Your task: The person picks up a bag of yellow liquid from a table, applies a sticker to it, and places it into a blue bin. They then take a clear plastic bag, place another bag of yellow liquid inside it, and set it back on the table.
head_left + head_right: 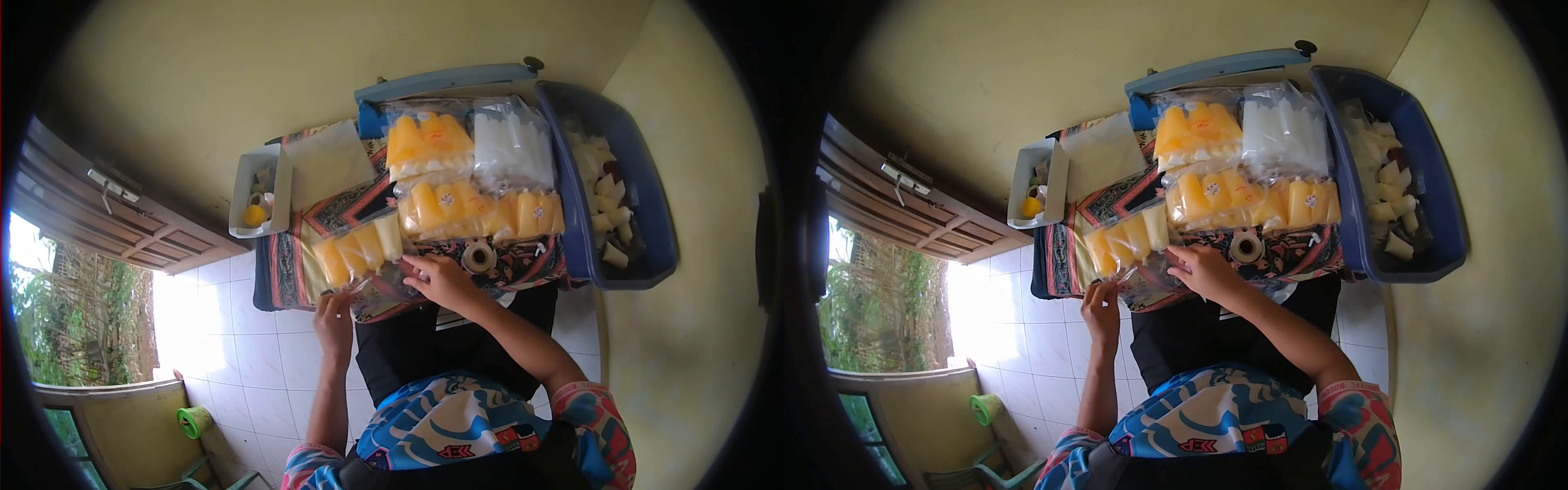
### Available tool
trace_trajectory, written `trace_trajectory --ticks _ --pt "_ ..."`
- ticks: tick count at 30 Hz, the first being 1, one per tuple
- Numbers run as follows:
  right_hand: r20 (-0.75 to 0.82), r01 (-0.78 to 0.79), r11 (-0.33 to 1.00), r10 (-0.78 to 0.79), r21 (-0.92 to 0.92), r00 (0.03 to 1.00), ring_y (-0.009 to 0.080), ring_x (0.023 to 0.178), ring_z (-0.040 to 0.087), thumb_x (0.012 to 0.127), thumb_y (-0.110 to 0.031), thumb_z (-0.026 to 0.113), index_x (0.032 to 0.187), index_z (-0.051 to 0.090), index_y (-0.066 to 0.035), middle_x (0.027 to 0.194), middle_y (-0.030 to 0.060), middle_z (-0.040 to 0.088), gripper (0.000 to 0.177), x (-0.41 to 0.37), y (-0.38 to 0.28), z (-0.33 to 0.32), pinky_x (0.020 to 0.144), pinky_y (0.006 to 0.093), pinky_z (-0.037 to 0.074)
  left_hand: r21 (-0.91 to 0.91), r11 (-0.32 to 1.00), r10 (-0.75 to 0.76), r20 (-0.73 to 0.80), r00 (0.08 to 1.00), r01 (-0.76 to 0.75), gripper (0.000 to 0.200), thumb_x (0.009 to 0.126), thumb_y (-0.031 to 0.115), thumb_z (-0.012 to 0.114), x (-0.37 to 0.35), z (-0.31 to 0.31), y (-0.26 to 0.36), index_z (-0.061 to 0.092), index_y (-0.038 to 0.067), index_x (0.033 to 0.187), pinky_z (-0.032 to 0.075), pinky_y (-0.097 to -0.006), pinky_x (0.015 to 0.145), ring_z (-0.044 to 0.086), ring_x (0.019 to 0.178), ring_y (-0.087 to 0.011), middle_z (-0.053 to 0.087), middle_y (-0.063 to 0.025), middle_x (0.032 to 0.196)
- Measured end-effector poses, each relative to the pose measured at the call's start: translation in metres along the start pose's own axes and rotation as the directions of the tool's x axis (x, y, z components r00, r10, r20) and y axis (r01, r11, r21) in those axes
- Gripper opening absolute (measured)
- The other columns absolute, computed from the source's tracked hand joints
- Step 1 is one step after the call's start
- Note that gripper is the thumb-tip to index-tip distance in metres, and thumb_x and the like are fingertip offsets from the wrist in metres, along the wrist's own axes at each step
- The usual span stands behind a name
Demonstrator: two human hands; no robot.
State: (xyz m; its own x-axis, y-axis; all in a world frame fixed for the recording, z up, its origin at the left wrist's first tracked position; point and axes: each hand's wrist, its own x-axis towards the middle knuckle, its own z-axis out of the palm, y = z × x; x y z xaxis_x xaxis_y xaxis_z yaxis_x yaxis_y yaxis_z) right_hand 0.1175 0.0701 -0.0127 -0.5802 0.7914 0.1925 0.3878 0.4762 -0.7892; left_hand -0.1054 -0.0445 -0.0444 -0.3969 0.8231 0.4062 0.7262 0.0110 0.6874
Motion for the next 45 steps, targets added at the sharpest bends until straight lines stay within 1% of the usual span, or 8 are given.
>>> trace_trajectory --ticks 6,9,15,21,27,30,36,45 --pt "-0.052 0.03 0.97 -0.044 -0.242 0.998 0.0313 0.082 0.065 0.077 -0.016 0.076 0.109 0.064 -0.003 0.084 0.0123 0.065 0.036 0.009 0.006 0.017 0.074 0.0406 0.053 -0.039 0.993 -0.108 0.069 0.992 0.11 0.018 0.079 -0.001 0.072 0.012 -0.01 0.015 0.071 0.002 0.097 0.051 -0.0344 0.065 0.062 0.069 -0.0238 0.064 -0.0108 0.078" --pt "-0.068 0.047 0.933 -0.076 -0.356 0.995 0.0292 0.085 0.063 0.076 -0.016 0.075 0.097 0.067 -0.005 0.084 0.0103 0.062 0.025 0.01 0.001 0.012 0.073 0.0405 0.052 -0.059 0.981 -0.175 0.124 0.977 0.184 0.017 0.082 -0.002 0.068 0.012 -0.012 0.004 0.069 0.002 0.098 0.051 -0.0381 0.07 0.064 0.079 -0.0305 0.064 -0.0141 0.083" --pt "-0.197 0.099 0.909 -0.192 -0.406 0.961 0.026 0.085 0.059 0.073 -0.014 0.077 0.08 0.07 -0.007 0.083 0.0073 0.057 0.012 0.021 -0.004 0.009 0.073 0.0377 0.05 0.059 0.998 0.014 0.047 0.999 -0.017 0.009 0.086 0.003 0.065 0.017 -0.013 0.008 0.067 0.0 0.094 0.048 -0.0417 0.071 0.061 0.079 -0.0331 0.061 -0.015 0.081" --pt "-0.211 0.119 0.898 -0.226 -0.424 0.951 0.0263 0.086 0.058 0.075 -0.013 0.076 0.082 0.061 -0.005 0.088 0.0063 0.057 0.018 0.025 -0.001 0.011 0.075 0.0383 0.05 0.062 0.998 -0.023 -0.073 0.997 0.027 0.011 0.083 0.006 0.069 0.02 0.001 0.002 0.06 0.001 0.084 0.046 -0.0441 0.072 0.058 0.084 -0.0336 0.057 -0.0137 0.086" --pt "-0.119 0.103 0.906 -0.166 -0.411 0.979 0.0301 0.084 0.063 0.076 -0.014 0.074 0.089 0.054 -0.005 0.091 0.01 0.057 0.025 0.026 0.013 0.016 0.069 0.0397 0.054 0.018 0.999 0.038 0.152 0.988 -0.041 0.019 0.077 0.007 0.075 0.024 -0.005 -0.006 0.058 0.002 0.084 0.047 -0.0418 0.066 0.058 0.076 -0.0317 0.057 -0.012 0.087" --pt "-0.085 0.117 0.932 -0.155 -0.344 0.984 0.0319 0.083 0.064 0.077 -0.013 0.073 0.089 0.052 -0.005 0.091 0.0115 0.057 0.026 0.028 0.014 0.013 0.066 0.042 0.054 0.054 0.977 0.2 0.128 0.971 -0.208 0.017 0.078 0.004 0.074 0.031 -0.005 -0.013 0.058 0.001 0.085 0.05 -0.0367 0.061 0.06 0.067 -0.0282 0.058 -0.0121 0.085" --pt "-0.092 0.181 0.93 -0.221 -0.321 0.971 0.0331 0.077 0.064 0.081 -0.01 0.068 0.089 0.051 -0.004 0.088 0.0125 0.057 0.02 0.029 0.015 0.014 0.064 0.0422 0.054 0.082 0.962 0.251 0.121 0.96 -0.262 0.016 0.08 0.002 0.07 0.036 -0.004 -0.014 0.054 0.003 0.08 0.049 -0.0407 0.063 0.06 0.075 -0.0309 0.056 -0.0121 0.083" --pt "-0.005 0.237 0.9 -0.257 -0.365 0.966 0.0331 0.076 0.064 0.084 -0.008 0.063 0.096 0.049 -0.005 0.086 0.0122 0.056 0.018 0.026 0.02 0.009 0.062 0.0417 0.053 0.061 0.879 0.431 0.32 0.844 -0.473 0.014 0.076 -0.004 0.069 0.052 -0.019 -0.016 0.056 0.002 0.078 0.051 -0.0364 0.061 0.06 0.068 -0.0263 0.056 -0.01 0.079"
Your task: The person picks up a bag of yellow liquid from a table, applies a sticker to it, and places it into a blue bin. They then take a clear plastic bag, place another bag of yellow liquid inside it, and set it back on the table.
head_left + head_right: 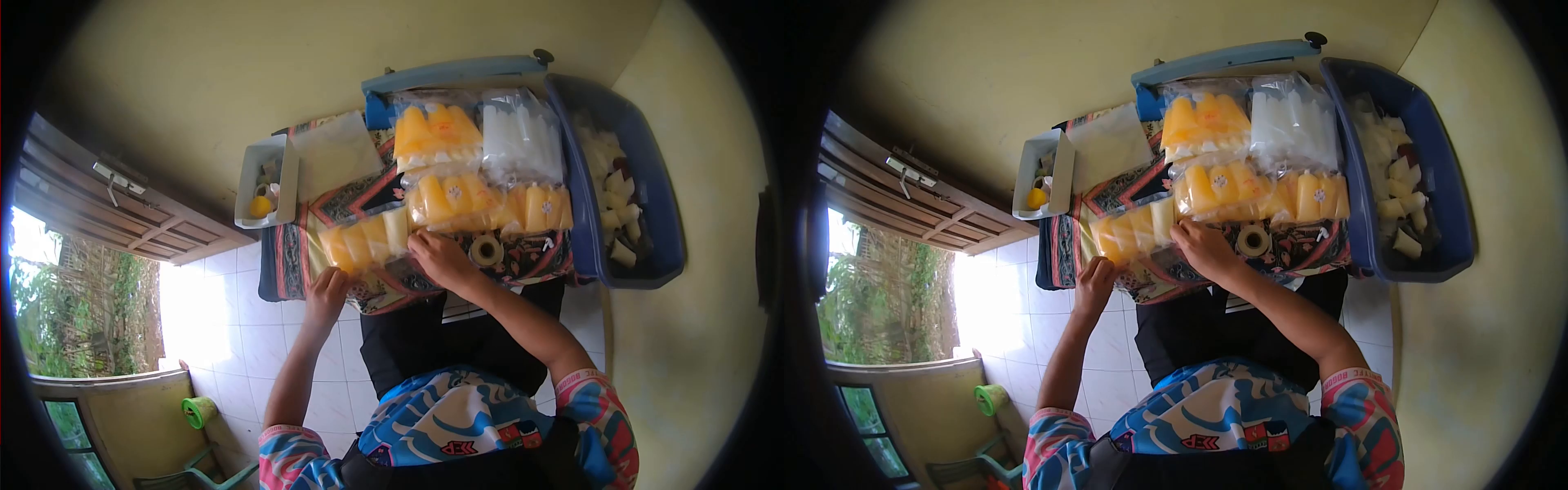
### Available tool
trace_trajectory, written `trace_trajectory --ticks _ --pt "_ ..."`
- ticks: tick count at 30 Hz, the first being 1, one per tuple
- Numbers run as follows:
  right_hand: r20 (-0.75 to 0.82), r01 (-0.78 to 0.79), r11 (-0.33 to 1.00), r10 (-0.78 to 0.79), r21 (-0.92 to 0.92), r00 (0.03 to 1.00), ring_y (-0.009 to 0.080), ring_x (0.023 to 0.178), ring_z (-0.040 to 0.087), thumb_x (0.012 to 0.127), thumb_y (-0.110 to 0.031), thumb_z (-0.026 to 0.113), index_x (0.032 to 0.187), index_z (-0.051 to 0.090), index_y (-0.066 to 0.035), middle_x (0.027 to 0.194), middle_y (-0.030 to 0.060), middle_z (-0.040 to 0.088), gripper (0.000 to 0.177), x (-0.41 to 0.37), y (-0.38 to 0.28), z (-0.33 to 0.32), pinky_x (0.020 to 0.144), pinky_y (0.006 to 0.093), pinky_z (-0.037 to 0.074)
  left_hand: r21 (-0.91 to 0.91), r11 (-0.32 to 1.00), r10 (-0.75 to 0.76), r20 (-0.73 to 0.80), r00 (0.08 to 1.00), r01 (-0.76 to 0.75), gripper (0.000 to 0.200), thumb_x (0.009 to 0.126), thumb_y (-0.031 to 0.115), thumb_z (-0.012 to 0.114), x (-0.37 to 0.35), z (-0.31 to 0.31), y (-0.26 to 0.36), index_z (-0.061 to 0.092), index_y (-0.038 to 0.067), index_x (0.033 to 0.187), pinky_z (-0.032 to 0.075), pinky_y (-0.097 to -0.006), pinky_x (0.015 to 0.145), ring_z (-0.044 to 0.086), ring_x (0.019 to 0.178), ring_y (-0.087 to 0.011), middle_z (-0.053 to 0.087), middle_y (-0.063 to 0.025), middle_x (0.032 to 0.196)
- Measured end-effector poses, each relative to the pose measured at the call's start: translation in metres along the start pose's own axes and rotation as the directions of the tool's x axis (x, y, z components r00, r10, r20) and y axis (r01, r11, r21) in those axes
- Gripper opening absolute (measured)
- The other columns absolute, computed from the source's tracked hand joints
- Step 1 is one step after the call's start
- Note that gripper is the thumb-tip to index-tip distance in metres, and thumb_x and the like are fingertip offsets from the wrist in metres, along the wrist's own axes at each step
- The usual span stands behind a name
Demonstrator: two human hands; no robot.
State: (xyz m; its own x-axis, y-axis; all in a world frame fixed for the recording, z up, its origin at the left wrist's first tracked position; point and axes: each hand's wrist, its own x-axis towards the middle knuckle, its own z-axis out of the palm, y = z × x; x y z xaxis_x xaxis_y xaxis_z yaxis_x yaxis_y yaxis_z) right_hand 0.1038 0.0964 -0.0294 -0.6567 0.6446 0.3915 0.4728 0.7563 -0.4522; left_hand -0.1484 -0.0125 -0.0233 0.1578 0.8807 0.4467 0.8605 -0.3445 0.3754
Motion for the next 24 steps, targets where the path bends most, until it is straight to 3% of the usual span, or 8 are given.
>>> trace_trajectory --ticks 6,9,12,15,18,21,24 --pt "-0.076 0.117 0.993 -0.116 0.01 0.99 0.0314 0.089 0.063 0.083 -0.007 0.063 0.093 0.057 -0.004 0.095 0.0131 0.055 0.012 -0.008 -0.001 -0.002 0.075 0.0412 0.053 0.022 0.999 0.029 0.092 0.995 -0.031 0.022 0.069 -0.003 0.067 -0.004 -0.008 -0.003 0.066 0.003 0.09 0.053 -0.0346 0.063 0.062 0.071 -0.0255 0.056 -0.0083 0.081" --pt "-0.104 0.11 0.994 -0.111 -0.017 0.988 0.0305 0.097 0.062 0.082 -0.005 0.063 0.089 0.061 -0.002 0.108 0.0147 0.056 0.008 -0.015 0.001 -0.002 0.082 0.0397 0.053 0.085 0.995 0.046 0.12 0.992 -0.057 0.027 0.072 0.0 0.064 -0.004 -0.008 -0.005 0.067 0.007 0.098 0.051 -0.0364 0.067 0.06 0.079 -0.0251 0.053 -0.008 0.086" --pt "-0.143 0.121 0.991 -0.128 -0.055 0.981 0.0324 0.105 0.061 0.08 -0.004 0.064 0.09 0.063 0.001 0.123 0.0175 0.055 0.011 -0.02 0.005 -0.001 0.087 0.0394 0.052 0.134 0.987 0.075 0.127 0.989 -0.092 0.036 0.073 0.0 0.063 -0.008 -0.007 -0.011 0.068 0.009 0.107 0.051 -0.0378 0.076 0.06 0.091 -0.0247 0.057 -0.0087 0.098" --pt "-0.071 0.088 0.995 -0.084 0.051 0.994 0.0328 0.107 0.061 0.077 0.0 0.066 0.095 0.066 0.001 0.128 0.0177 0.055 0.018 -0.027 0.001 -0.017 0.09 0.0402 0.051 0.215 0.943 0.23 0.138 0.963 -0.256 0.041 0.075 -0.001 0.062 -0.013 -0.014 -0.014 0.068 0.009 0.114 0.049 -0.038 0.084 0.058 0.105 -0.0219 0.058 -0.0074 0.119" --pt "-0.025 0.148 0.989 -0.148 -0.026 0.989 0.0326 0.111 0.06 0.077 -0.001 0.067 0.097 0.067 0.001 0.132 0.0177 0.053 0.02 -0.031 -0.003 -0.029 0.092 0.0402 0.051 0.191 0.9 0.356 0.194 0.914 -0.392 0.037 0.077 0.003 0.065 -0.018 -0.019 -0.026 0.069 0.008 0.113 0.048 -0.0355 0.087 0.056 0.113 -0.0193 0.059 -0.004 0.127" --pt "-0.044 0.155 0.988 -0.155 -0.015 0.987 0.0322 0.114 0.059 0.078 -0.001 0.067 0.097 0.068 0.0 0.133 0.0172 0.053 0.019 -0.032 0.001 -0.022 0.094 0.0397 0.051 0.121 0.857 0.481 0.162 0.861 -0.501 0.034 0.075 0.007 0.07 -0.01 -0.024 -0.033 0.07 0.006 0.11 0.048 -0.0344 0.085 0.058 0.11 -0.0188 0.063 -0.0021 0.123" --pt "-0.031 0.135 0.99 -0.136 -0.039 0.99 0.032 0.112 0.06 0.079 -0.001 0.067 0.095 0.068 0.0 0.132 0.016 0.054 0.016 -0.031 0.007 -0.016 0.093 0.0394 0.051 0.111 0.87 0.464 0.149 0.873 -0.481 0.033 0.073 0.011 0.073 -0.005 -0.021 -0.039 0.072 0.006 0.106 0.049 -0.0352 0.084 0.059 0.107 -0.0191 0.065 -0.002 0.117"
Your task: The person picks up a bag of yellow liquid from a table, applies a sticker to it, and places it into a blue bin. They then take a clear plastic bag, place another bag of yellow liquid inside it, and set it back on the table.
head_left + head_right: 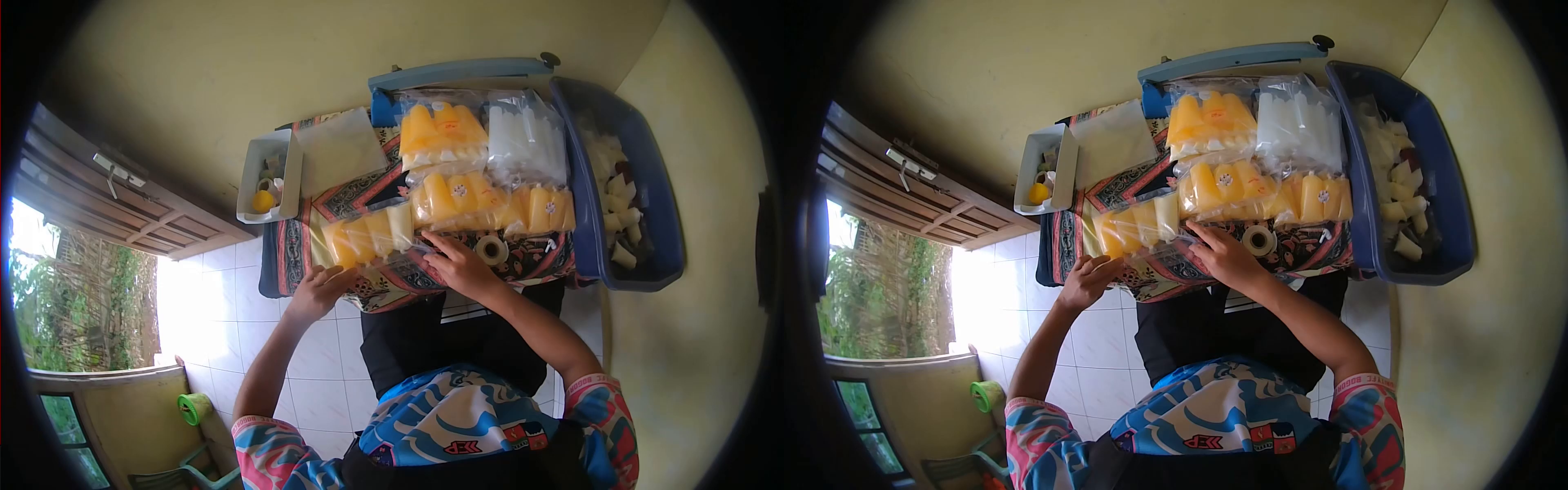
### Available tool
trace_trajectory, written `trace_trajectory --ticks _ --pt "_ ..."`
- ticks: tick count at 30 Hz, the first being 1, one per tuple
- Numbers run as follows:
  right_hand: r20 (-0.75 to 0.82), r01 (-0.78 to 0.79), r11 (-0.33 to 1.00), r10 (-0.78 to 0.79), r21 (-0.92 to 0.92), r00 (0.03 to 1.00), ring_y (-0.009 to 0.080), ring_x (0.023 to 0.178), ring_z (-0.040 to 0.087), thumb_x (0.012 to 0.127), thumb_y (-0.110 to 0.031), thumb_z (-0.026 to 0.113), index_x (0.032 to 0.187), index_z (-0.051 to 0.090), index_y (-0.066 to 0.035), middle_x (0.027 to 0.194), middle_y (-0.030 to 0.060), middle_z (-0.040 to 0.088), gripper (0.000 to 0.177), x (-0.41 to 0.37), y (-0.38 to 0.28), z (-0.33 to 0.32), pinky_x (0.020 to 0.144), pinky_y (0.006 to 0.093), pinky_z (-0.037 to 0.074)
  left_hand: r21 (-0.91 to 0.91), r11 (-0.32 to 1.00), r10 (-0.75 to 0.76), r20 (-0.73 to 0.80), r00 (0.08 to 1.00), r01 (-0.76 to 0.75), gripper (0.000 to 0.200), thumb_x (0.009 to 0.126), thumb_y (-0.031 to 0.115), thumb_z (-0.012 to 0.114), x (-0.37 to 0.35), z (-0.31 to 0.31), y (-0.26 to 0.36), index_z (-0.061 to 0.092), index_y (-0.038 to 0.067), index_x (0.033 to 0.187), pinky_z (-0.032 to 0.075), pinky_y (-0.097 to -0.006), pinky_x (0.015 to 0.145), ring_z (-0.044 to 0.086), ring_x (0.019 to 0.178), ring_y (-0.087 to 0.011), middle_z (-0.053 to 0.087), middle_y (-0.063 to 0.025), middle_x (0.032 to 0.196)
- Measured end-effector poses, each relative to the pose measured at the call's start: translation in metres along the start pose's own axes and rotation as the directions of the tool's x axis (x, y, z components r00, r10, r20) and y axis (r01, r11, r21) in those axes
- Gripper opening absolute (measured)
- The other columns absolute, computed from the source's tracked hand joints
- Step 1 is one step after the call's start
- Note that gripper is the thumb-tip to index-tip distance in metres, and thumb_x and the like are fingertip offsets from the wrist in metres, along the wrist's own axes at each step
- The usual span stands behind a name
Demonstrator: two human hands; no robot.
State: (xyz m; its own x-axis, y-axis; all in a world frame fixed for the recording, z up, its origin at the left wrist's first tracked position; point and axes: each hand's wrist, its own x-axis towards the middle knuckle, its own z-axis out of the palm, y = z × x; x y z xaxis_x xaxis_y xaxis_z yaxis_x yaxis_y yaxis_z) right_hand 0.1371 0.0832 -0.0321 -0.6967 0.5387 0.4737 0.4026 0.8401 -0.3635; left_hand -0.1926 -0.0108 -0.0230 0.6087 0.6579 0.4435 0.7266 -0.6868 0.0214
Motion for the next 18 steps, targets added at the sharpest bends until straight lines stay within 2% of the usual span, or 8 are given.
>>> trace_trajectory --ticks 3,6,9,15,18 --pt "-0.022 -0.027 1.0 0.027 -0.006 0.999 0.0308 0.107 0.062 0.082 -0.002 0.067 0.094 0.067 0.001 0.129 0.0148 0.056 0.013 0.001 -0.002 0.001 0.09 0.0391 0.052 0.01 1.0 0.001 0.021 1.0 -0.001 0.031 0.073 0.012 0.075 0.002 -0.002 -0.003 0.072 0.006 0.103 0.049 -0.0358 0.083 0.061 0.104 -0.0201 0.065 -0.0028 0.119" --pt "-0.034 -0.179 0.966 0.188 0.19 0.982 0.0318 0.103 0.063 0.086 -0.004 0.064 0.093 0.064 0.001 0.124 0.0149 0.059 0.009 0.002 -0.003 0.007 0.088 0.0398 0.052 -0.041 0.999 -0.032 -0.039 0.999 0.03 0.027 0.073 0.014 0.077 0.004 0.002 0.001 0.071 0.005 0.098 0.049 -0.0365 0.084 0.06 0.104 -0.0215 0.065 -0.0049 0.118" --pt "-0.082 -0.217 0.953 0.239 0.212 0.968 0.0339 0.1 0.062 0.089 -0.007 0.062 0.093 0.062 0.001 0.117 0.0159 0.061 0.009 0.006 -0.005 0.006 0.085 0.0407 0.051 -0.067 0.99 -0.127 -0.04 0.991 0.124 0.023 0.073 0.013 0.077 0.009 0.001 0.01 0.07 0.005 0.092 0.049 -0.0368 0.083 0.061 0.102 -0.0228 0.064 -0.0066 0.115" --pt "-0.118 -0.279 0.918 0.322 0.283 0.94 0.0354 0.094 0.063 0.088 -0.01 0.064 0.09 0.06 0.0 0.107 0.0148 0.064 0.011 0.012 -0.005 0.011 0.08 0.0403 0.051 -0.072 0.979 -0.19 -0.008 0.982 0.189 0.014 0.075 0.009 0.076 0.006 0.007 0.006 0.068 0.005 0.086 0.05 -0.039 0.082 0.062 0.098 -0.0248 0.065 -0.0076 0.11" --pt "-0.102 -0.324 0.883 0.378 0.341 0.92 0.0353 0.089 0.064 0.086 -0.009 0.066 0.086 0.061 0.001 0.099 0.0148 0.065 0.012 0.013 -0.005 0.012 0.077 0.0382 0.051 -0.267 0.888 -0.407 -0.079 0.91 0.374 0.01 0.076 0.003 0.075 0.013 0.008 0.018 0.069 0.001 0.083 0.054 -0.0369 0.075 0.067 0.084 -0.0255 0.068 -0.0116 0.101"
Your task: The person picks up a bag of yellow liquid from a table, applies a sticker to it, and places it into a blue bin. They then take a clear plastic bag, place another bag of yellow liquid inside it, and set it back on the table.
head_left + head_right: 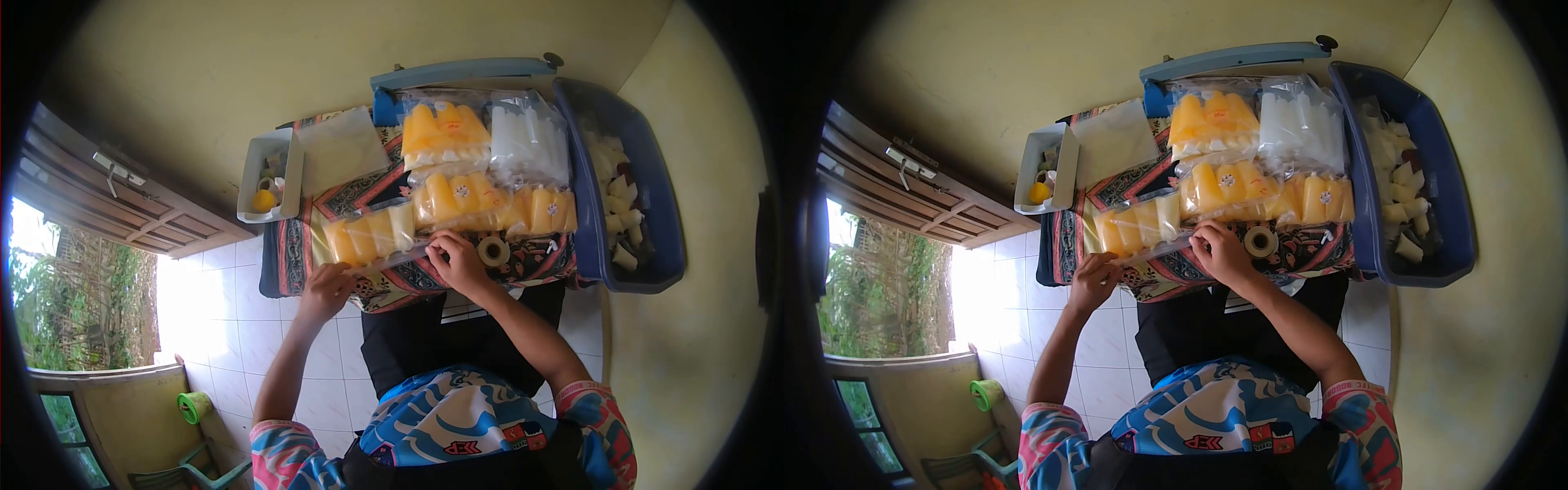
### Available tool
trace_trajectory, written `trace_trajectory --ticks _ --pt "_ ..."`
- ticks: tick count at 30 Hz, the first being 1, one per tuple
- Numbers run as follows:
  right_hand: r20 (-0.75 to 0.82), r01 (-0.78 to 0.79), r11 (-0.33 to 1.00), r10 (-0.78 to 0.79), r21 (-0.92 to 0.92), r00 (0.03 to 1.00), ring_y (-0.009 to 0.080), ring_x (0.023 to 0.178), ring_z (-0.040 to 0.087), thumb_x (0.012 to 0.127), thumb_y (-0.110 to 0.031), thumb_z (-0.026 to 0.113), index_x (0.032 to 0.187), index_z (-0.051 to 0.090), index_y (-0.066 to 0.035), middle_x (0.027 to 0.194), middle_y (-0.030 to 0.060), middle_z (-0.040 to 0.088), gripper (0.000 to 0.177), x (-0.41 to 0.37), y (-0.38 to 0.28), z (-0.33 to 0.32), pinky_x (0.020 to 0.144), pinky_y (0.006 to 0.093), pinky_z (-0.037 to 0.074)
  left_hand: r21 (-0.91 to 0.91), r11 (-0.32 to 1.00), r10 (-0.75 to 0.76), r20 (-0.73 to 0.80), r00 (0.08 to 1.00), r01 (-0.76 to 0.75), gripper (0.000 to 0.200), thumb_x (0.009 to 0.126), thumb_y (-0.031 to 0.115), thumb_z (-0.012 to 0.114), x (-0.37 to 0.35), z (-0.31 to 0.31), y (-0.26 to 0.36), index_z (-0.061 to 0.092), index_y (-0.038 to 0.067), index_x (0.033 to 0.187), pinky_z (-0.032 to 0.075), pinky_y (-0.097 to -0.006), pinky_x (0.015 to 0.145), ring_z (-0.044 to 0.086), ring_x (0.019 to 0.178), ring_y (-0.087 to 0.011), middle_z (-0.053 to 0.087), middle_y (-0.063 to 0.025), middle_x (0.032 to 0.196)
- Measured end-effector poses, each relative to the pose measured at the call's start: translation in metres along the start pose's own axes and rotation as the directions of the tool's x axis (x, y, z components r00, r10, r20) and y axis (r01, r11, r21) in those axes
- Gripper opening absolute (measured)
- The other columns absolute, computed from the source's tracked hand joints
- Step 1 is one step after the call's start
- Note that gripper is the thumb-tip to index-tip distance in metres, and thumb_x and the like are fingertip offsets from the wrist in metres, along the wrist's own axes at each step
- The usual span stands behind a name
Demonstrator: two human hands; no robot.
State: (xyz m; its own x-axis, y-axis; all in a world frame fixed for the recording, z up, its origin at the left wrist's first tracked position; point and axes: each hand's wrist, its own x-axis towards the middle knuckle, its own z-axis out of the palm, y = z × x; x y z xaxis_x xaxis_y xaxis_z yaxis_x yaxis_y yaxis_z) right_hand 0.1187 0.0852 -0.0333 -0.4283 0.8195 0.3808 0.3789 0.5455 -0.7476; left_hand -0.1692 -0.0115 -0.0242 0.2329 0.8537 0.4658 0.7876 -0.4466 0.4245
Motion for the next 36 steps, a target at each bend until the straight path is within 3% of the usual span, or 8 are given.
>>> trace_trajectory --ticks 6,9,12,15,24,27,31,36 --pt "-0.104 -0.022 0.99 0.037 0.137 0.994 0.025 0.066 0.066 0.079 -0.002 0.072 0.081 0.062 0.004 0.083 0.0126 0.066 0.012 0.001 0.007 0.008 0.06 0.031 0.052 -0.355 0.838 -0.49 -0.154 0.858 0.414 0.007 0.078 0.001 0.072 -0.007 0.022 0.016 0.067 -0.004 0.079 0.054 -0.0299 0.059 0.065 0.063 -0.0122 0.071 -0.0124 0.093" --pt "-0.122 -0.064 0.982 0.087 0.178 0.989 0.0219 0.063 0.067 0.08 -0.003 0.072 0.079 0.062 0.004 0.076 0.0109 0.065 0.012 0.001 0.004 0.01 0.058 0.0296 0.052 -0.384 0.639 -0.737 -0.059 0.673 0.667 0.007 0.077 -0.002 0.072 -0.004 0.023 0.024 0.066 -0.005 0.076 0.053 -0.0255 0.06 0.064 0.065 -0.0103 0.071 -0.0115 0.09" --pt "-0.074 -0.188 0.971 0.2 0.147 0.977 0.0178 0.062 0.066 0.081 -0.003 0.072 0.083 0.06 0.003 0.073 0.0092 0.064 0.013 0.001 -0.002 0.008 0.056 0.0287 0.051 -0.636 0.404 -0.845 0.017 0.535 0.657 0.01 0.077 -0.004 0.071 -0.002 0.027 0.023 0.062 -0.003 0.072 0.052 -0.023 0.059 0.063 0.066 -0.0109 0.068 -0.0101 0.086" --pt "-0.091 -0.257 0.887 0.313 0.384 0.945 0.0145 0.058 0.064 0.082 -0.003 0.072 0.088 0.059 0.001 0.073 0.0083 0.064 0.014 -0.003 0.007 0.017 0.054 0.0293 0.049 -0.784 0.35 -0.829 -0.003 0.56 0.513 0.013 0.078 -0.005 0.07 -0.002 0.031 0.024 0.058 0.001 0.076 0.051 -0.0229 0.059 0.062 0.066 -0.0124 0.063 -0.0061 0.081" --pt "-0.033 0.019 0.991 -0.014 0.132 0.999 0.03 0.071 0.064 0.086 0.0 0.062 0.091 0.063 -0.002 0.077 0.0128 0.063 0.006 0.001 -0.007 0.003 0.062 0.036 0.05 -0.854 0.299 -0.832 -0.015 0.555 0.426 0.017 0.079 -0.008 0.067 -0.001 0.031 0.023 0.057 0.001 0.089 0.05 -0.023 0.049 0.061 0.065 -0.0093 0.053 -0.001 0.08" --pt "0.032 0.014 0.997 -0.017 0.073 0.999 0.031 0.069 0.064 0.084 0.001 0.062 0.089 0.066 -0.002 0.077 0.0134 0.063 0.007 -0.001 -0.002 0.005 0.062 0.038 0.05 -0.668 0.416 -0.833 -0.007 0.554 0.618 0.011 0.08 -0.008 0.066 0.001 0.029 0.025 0.064 -0.002 0.089 0.048 -0.0224 0.045 0.062 0.061 -0.0103 0.056 -0.0025 0.085" --pt "0.028 0.043 0.998 -0.044 0.056 0.999 0.032 0.069 0.064 0.082 0.002 0.061 0.087 0.068 -0.003 0.076 0.0137 0.063 0.01 0.0 0.002 0.009 0.062 0.0389 0.051 -0.372 0.73 -0.655 -0.144 0.742 0.573 0.008 0.082 -0.007 0.066 0.002 0.028 0.025 0.071 -0.003 0.086 0.05 -0.0257 0.045 0.063 0.057 -0.0152 0.059 -0.0057 0.085" --pt "0.129 -0.007 0.998 -0.001 0.06 0.992 0.0325 0.071 0.064 0.08 0.0 0.062 0.091 0.068 -0.001 0.08 0.0149 0.063 0.013 -0.001 -0.004 0.002 0.064 0.0386 0.052 -0.068 0.901 -0.433 -0.064 0.899 0.428 0.014 0.082 -0.006 0.063 0.004 0.015 0.027 0.072 -0.003 0.091 0.054 -0.0324 0.058 0.066 0.067 -0.0233 0.059 -0.0121 0.089"
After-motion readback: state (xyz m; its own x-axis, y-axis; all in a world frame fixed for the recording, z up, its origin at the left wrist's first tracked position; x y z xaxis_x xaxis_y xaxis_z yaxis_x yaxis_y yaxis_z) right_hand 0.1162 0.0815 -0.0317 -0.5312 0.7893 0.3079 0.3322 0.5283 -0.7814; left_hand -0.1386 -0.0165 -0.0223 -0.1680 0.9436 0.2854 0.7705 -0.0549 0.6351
